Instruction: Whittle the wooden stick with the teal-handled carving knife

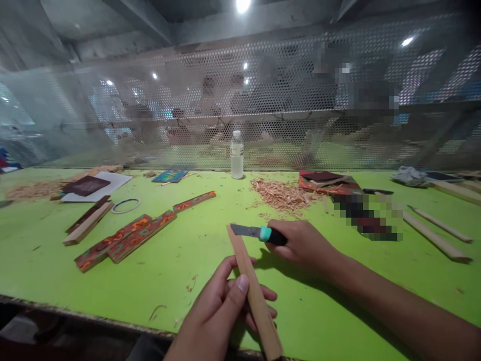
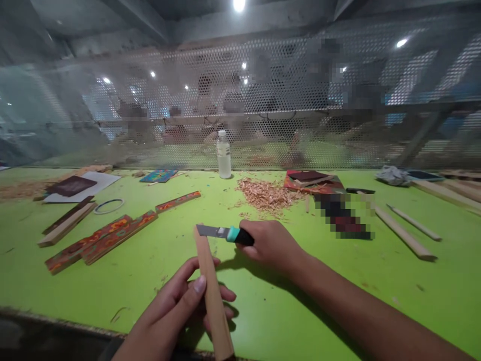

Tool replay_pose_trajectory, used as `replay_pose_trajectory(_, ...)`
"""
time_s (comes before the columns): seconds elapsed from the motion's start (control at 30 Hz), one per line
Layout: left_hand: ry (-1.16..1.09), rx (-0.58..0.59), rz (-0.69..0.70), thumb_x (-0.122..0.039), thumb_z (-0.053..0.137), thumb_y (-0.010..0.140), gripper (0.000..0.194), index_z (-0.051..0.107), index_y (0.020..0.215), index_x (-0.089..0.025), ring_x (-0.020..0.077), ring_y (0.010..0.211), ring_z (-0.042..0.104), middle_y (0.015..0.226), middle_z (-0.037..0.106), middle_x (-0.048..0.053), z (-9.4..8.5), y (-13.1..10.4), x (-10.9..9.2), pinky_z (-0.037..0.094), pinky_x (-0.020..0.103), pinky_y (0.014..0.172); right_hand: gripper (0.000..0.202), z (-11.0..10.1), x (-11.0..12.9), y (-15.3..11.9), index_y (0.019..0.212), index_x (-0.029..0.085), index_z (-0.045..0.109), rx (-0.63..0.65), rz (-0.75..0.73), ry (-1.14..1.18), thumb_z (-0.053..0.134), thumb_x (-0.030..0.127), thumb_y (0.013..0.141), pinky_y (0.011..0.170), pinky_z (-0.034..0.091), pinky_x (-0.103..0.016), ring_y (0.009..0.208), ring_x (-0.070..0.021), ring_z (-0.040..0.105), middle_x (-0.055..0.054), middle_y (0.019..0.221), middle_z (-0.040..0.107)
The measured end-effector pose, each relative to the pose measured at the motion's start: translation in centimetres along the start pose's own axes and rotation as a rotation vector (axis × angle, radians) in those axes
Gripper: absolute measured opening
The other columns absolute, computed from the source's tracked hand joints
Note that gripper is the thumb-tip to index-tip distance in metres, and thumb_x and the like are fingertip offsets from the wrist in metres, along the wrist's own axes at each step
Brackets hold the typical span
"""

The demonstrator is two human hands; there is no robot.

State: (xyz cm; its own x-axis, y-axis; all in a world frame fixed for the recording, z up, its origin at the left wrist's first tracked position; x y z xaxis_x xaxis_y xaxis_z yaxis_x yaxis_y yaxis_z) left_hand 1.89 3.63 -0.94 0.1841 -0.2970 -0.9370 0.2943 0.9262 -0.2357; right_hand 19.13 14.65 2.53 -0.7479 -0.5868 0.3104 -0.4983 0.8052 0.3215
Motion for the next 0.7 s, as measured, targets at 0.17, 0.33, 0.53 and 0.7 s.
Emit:
replay_pose_trajectory(0.17,-0.071,-0.068,0.0,-0.061,0.067,0.093,0.073,0.042,0.147,-0.019,0.0308,0.096,0.077,0.108,0.08,0.016,0.0,0.0,-0.4,0.061,0.039,0.084,0.008,0.4,0.1,0.1,0.081,0.02,0.067,0.021,0.011,-0.002,0.06,0.024,0.083,0.057,0.03,-0.027,0.059,-0.0176,0.058,-0.005,0.07,0.072)
replay_pose_trajectory(0.33,-0.086,-0.1,-0.01,-0.059,0.066,0.094,0.066,0.046,0.143,-0.02,0.0235,0.076,0.078,0.095,0.081,0.012,0.1,-0.2,-0.9,0.057,0.026,0.062,0.01,0.6,0.2,0.2,0.081,0.02,0.067,0.032,0.023,0.021,0.059,0.025,0.084,0.057,0.031,-0.027,0.059,-0.0173,0.057,-0.004,0.07,0.071)
replay_pose_trajectory(0.53,-0.074,-0.1,-0.01,-0.056,0.066,0.095,0.074,0.034,0.15,-0.02,0.0222,0.073,0.076,0.095,0.08,0.01,-0.2,0.2,-0.8,0.059,0.027,0.06,0.009,0.0,0.4,0.3,0.081,0.019,0.067,0.018,0.06,0.058,0.059,0.022,0.083,0.057,0.032,-0.027,0.058,-0.0164,0.056,-0.003,0.069,0.069)
replay_pose_trajectory(0.7,-0.034,-0.146,0.081,-0.052,0.075,0.091,0.089,0.023,0.157,-0.022,0.0225,0.085,0.071,0.1,0.075,0.008,-1.0,0.6,-0.9,0.061,0.03,0.068,0.008,-0.7,0.8,0.2,0.078,0.02,0.065,0.01,0.084,0.09,0.06,0.023,0.083,0.057,0.033,-0.027,0.058,-0.0155,0.054,-0.002,0.066,0.066)
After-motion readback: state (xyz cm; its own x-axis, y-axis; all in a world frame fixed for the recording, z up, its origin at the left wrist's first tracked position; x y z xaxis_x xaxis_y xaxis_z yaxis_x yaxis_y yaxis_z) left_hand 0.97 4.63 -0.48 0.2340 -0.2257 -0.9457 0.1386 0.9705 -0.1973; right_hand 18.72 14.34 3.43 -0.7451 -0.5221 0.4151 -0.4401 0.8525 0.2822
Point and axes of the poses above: each hand's wrist, its own y-axis towards the middle knuckle, its own z-axis out of the palm, x = y × z, the point moved 6 cm from there along y, towards the middle knuckle
